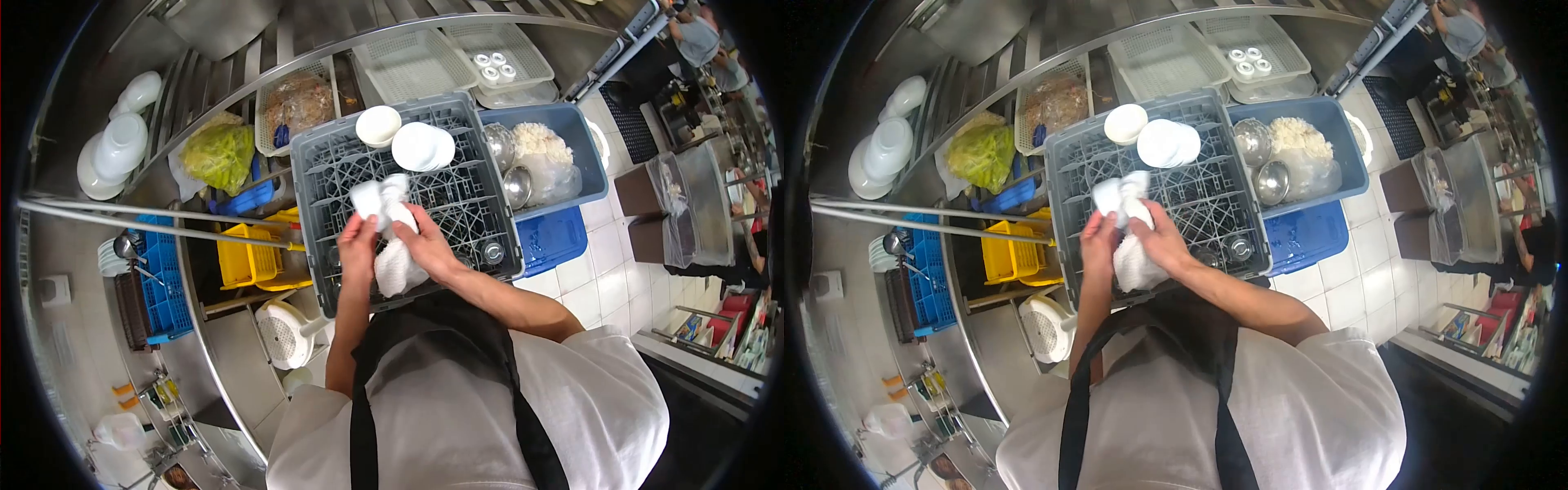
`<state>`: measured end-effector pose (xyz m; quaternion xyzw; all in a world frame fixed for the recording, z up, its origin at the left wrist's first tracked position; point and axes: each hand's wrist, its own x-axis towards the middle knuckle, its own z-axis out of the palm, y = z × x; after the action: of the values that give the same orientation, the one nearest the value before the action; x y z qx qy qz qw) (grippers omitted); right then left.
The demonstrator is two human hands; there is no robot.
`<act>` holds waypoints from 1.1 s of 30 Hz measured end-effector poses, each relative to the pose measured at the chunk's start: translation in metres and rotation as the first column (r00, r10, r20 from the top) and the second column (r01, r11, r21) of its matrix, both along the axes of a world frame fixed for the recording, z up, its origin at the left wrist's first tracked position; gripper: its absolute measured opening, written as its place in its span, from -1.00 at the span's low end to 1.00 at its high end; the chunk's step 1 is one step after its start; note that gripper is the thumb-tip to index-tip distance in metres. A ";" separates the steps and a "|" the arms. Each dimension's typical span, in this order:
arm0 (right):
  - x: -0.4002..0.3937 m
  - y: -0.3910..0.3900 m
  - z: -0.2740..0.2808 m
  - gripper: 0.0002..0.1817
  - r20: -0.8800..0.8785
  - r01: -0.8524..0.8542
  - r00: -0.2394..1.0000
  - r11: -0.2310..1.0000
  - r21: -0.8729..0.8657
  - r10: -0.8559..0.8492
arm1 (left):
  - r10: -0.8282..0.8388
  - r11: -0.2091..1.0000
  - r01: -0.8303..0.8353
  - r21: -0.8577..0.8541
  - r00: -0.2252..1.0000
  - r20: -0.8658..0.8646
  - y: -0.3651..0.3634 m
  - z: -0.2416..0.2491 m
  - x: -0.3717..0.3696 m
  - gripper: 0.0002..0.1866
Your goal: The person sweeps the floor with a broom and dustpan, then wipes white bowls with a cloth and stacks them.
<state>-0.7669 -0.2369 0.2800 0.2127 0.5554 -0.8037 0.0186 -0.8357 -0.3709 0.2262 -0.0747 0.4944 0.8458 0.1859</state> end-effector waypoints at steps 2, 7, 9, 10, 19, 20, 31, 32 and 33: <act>0.001 0.017 0.017 -0.67 -0.018 -0.024 1.000 0.947 -0.320 0.019 | 0.044 0.999 -0.045 -0.019 0.999 -0.021 -0.011 -0.007 -0.013 -0.72; 0.000 0.052 0.027 -0.67 0.005 0.199 0.978 0.928 -0.316 -0.209 | -0.275 0.655 -0.065 -0.753 0.908 -0.317 -0.030 -0.024 -0.033 -0.74; -0.003 0.065 0.017 -0.64 0.009 0.170 0.985 0.949 -0.264 -0.174 | -0.370 0.510 -0.186 -0.840 0.834 -0.409 -0.018 -0.016 -0.028 -0.75; 0.000 0.071 0.013 -0.64 0.010 0.168 0.985 0.950 -0.263 -0.171 | -0.405 0.496 -0.237 -0.835 0.788 -0.464 -0.014 -0.021 -0.027 -0.75; 0.019 0.122 0.050 -0.35 -0.213 0.124 0.943 0.863 -0.489 -0.256 | 0.021 0.628 -0.469 -0.621 0.808 -0.589 -0.063 -0.014 -0.059 -0.80; 0.016 0.122 0.028 -0.34 -0.181 0.191 0.947 0.918 -0.348 -0.266 | -0.042 0.576 -0.299 -0.761 0.919 -0.392 -0.074 -0.018 -0.063 -0.73; 0.028 0.092 -0.019 -0.09 0.306 -0.207 0.939 0.967 0.149 0.154 | -0.335 0.691 0.514 -0.508 0.851 0.405 -0.049 -0.054 -0.053 -0.46; 0.027 0.091 0.004 -0.09 0.304 -0.204 0.941 0.967 0.155 0.150 | -0.321 0.692 0.463 -0.553 0.884 0.339 -0.046 -0.060 -0.055 -0.49; 0.025 0.090 0.020 -0.11 0.223 -0.253 0.953 0.941 0.224 0.204 | -0.237 0.598 0.364 -0.714 0.931 0.277 -0.039 -0.049 -0.052 -0.61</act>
<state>-0.7417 -0.1468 0.2997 0.2254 0.6686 -0.6946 0.1400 -0.8874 -0.4096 0.1770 -0.1252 0.7901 0.5107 0.3151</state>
